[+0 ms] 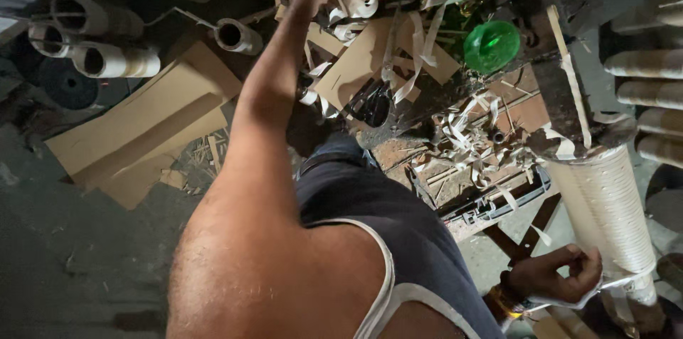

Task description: The person cuts a strip of paper with scissors, then wraps the strip around a rotating paper tube mounted on a machine. They smooth the paper with their hands and use a hammer to press the edges onto the tube. The person repeats the wrapping process on the same tube.

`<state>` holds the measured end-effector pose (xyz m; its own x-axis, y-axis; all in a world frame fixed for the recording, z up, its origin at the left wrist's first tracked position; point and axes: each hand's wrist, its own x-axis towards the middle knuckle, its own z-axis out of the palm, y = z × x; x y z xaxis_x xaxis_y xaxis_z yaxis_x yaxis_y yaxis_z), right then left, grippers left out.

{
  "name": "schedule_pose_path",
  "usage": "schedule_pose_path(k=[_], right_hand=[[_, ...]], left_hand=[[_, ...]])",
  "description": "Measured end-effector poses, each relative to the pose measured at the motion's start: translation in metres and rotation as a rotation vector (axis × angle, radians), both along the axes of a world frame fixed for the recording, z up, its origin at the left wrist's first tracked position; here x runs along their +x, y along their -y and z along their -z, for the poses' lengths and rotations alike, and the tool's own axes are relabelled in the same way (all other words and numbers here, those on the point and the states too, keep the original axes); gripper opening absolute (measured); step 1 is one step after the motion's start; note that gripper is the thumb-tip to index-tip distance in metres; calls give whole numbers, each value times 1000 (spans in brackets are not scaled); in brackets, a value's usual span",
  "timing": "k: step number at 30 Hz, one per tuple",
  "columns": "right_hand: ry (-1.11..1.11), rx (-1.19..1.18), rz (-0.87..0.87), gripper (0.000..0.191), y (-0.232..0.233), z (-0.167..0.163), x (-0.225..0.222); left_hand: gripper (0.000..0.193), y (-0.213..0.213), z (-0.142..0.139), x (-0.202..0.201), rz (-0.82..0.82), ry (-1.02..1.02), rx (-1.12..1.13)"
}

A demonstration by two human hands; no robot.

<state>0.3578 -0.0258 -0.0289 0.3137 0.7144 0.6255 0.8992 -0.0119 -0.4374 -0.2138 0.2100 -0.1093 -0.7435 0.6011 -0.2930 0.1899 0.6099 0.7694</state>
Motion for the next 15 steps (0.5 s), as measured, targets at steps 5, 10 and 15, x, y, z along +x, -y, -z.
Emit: schedule_pose_path(k=[5, 10, 15], right_hand=[[-64, 12, 23, 24, -14, 2, -5], [-115, 35, -57, 27, -28, 9, -7], [-39, 40, -98, 26, -35, 7, -5]], left_hand=[[22, 13, -3, -24, 18, 157, 99], [29, 23, -1, -43, 73, -32, 102], [37, 23, 16, -52, 158, -281, 117]])
